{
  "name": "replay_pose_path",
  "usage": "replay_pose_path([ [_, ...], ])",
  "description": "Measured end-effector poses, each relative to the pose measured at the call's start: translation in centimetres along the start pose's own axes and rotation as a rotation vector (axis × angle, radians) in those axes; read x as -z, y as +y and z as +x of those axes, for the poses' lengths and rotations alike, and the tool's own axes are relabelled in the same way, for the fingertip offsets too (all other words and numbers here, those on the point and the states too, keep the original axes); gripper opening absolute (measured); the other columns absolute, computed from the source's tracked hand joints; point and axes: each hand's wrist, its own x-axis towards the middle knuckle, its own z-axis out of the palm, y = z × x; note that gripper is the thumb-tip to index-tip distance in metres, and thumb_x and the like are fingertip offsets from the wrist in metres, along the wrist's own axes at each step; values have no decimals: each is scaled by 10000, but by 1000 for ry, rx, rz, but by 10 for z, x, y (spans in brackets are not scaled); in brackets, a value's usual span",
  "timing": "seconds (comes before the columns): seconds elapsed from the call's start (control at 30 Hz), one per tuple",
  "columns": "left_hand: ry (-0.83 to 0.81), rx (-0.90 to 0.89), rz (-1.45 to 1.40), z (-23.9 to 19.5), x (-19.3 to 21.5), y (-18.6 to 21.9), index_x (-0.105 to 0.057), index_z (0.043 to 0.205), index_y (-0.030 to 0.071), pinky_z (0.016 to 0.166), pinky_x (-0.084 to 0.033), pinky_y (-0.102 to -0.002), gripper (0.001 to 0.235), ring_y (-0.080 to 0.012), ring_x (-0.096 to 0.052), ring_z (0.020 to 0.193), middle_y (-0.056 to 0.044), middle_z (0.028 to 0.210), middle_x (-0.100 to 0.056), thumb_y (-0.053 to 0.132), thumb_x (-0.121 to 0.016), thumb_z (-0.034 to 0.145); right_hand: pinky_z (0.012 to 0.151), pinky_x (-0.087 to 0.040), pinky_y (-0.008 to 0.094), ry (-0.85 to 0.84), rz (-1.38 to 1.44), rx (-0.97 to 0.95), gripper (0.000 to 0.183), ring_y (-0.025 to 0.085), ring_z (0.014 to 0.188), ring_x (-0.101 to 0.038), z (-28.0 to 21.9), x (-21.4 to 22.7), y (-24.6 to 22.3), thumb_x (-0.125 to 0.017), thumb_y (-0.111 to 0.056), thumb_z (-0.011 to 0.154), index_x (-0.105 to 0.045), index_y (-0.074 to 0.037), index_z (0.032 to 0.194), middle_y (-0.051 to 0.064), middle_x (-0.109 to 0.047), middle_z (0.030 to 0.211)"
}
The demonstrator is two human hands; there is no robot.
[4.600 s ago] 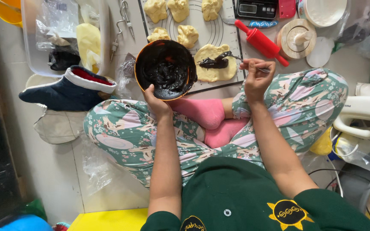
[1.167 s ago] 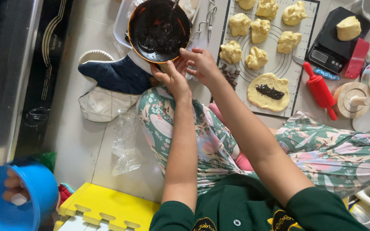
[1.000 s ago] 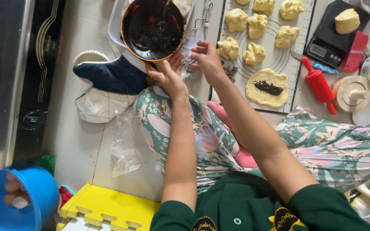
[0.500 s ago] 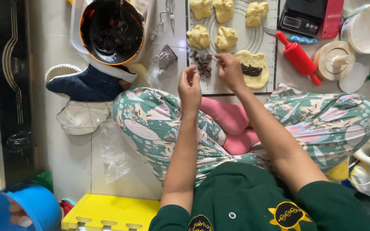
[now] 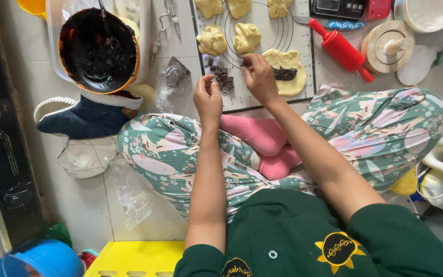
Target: The person spreads a dark filling onto flattened dough pieces, rolls them into a spiral shape, and places them into paper liners. The person repeats this process with multiple dough pieces.
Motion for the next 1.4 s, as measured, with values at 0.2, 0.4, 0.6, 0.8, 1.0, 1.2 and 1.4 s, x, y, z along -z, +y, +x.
replay_pose_path([
  [0.2,-49,-27,23,4,-7,8,-562,869,80,524,-470,-275,145,-198,-575,607,-76,684,-552,59,-492,744,608,-504,295,62,-65,11,215,285,738,-558,-26,75,8,-592,85,711,-555,18,912,130,-516,802],
  [0.4,-183,-20,94,1,-7,19,-565,897,75,560,-476,-259,175,-186,-571,655,-67,722,-559,52,-536,726,651,-498,306,74,70,-48,194,282,779,-574,-37,77,2,-580,84,752,-535,45,936,142,-513,830],
  [0.6,-442,124,-98,-14,-25,17,-591,969,101,620,-499,-278,236,-207,-617,729,-107,816,-615,159,-630,744,591,-500,302,88,105,69,204,234,689,-572,-37,56,-27,-627,64,721,-555,-7,898,87,-516,764],
  [0.8,-491,172,-219,-19,-42,5,-606,940,68,600,-516,-251,193,-168,-625,665,-120,785,-631,51,-587,749,592,-496,281,91,113,126,206,212,654,-572,-41,48,-39,-646,63,689,-573,-39,852,62,-550,742],
  [1.0,-414,26,30,-21,-43,-7,-570,887,58,565,-489,-302,164,-203,-612,604,-110,720,-610,54,-593,724,701,-426,284,98,-33,104,209,209,763,-517,-34,68,-38,-563,65,739,-559,-58,907,79,-526,821],
  [1.2,-414,-209,398,-23,-35,14,-519,821,70,617,-387,-363,87,-249,-491,716,-62,769,-607,45,-555,746,703,-402,246,493,-509,-111,148,180,807,-458,5,129,39,-472,35,779,-555,-28,883,41,-538,873],
  [1.4,-340,-215,253,-17,-77,16,-556,897,106,667,-411,-213,154,-125,-539,738,-5,789,-613,44,-566,757,584,-395,341,412,-656,-64,140,247,696,-470,10,148,73,-501,34,735,-602,-42,797,92,-555,797],
])
